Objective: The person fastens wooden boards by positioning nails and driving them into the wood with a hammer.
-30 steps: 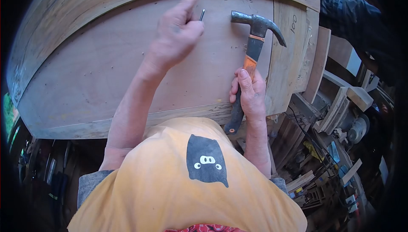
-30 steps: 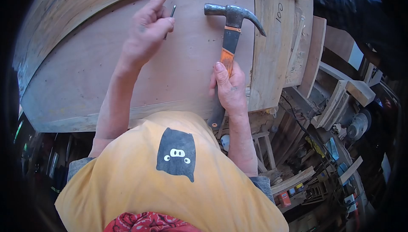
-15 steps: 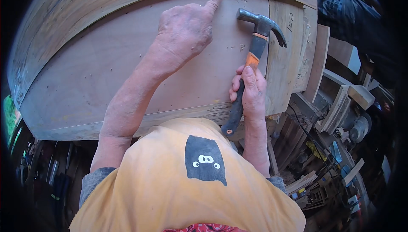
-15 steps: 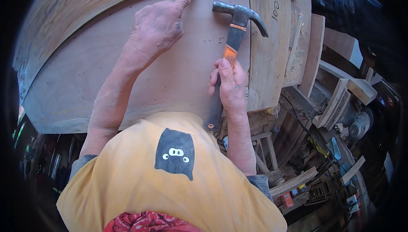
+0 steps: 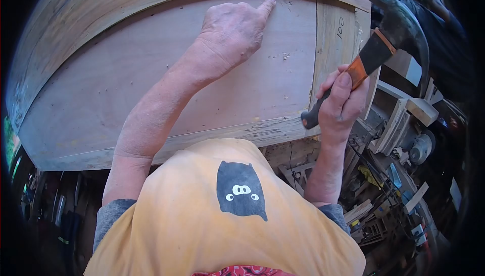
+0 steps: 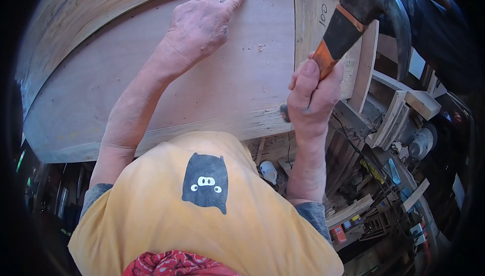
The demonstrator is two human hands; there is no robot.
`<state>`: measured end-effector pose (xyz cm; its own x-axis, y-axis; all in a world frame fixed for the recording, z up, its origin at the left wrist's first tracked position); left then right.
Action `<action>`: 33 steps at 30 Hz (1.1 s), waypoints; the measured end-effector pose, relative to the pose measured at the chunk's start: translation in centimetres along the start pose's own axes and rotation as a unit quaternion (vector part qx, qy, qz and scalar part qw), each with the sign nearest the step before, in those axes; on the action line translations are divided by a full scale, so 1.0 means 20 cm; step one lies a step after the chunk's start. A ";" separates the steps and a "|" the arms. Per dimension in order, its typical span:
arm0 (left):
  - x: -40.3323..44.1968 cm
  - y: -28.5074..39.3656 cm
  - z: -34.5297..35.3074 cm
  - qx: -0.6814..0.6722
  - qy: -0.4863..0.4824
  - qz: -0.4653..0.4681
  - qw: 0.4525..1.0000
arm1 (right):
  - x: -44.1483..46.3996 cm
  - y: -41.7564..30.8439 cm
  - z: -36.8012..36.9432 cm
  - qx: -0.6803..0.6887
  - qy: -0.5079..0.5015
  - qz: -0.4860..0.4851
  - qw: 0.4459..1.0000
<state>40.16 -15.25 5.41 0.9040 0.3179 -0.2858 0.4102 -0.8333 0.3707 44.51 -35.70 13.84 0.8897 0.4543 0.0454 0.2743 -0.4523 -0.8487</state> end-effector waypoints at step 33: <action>-0.59 -0.42 -0.08 -0.255 0.114 0.034 0.960 | 0.04 0.12 0.31 -0.284 -0.265 -0.038 0.921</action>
<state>26.18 -11.21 7.13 0.9094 0.4105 -0.0671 0.3030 -0.5434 0.7829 43.53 -31.70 8.53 0.5981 0.7436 -0.2987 0.6084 -0.6640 -0.4346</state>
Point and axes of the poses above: each hand's wrist, its own x-axis towards the middle knuckle, its own z-axis out of the palm, y = z × x, the point moved 10 cm from there along x, towards the middle knuckle, and after that the axes turned 7 degrees about -z, right-handed, at the moved point
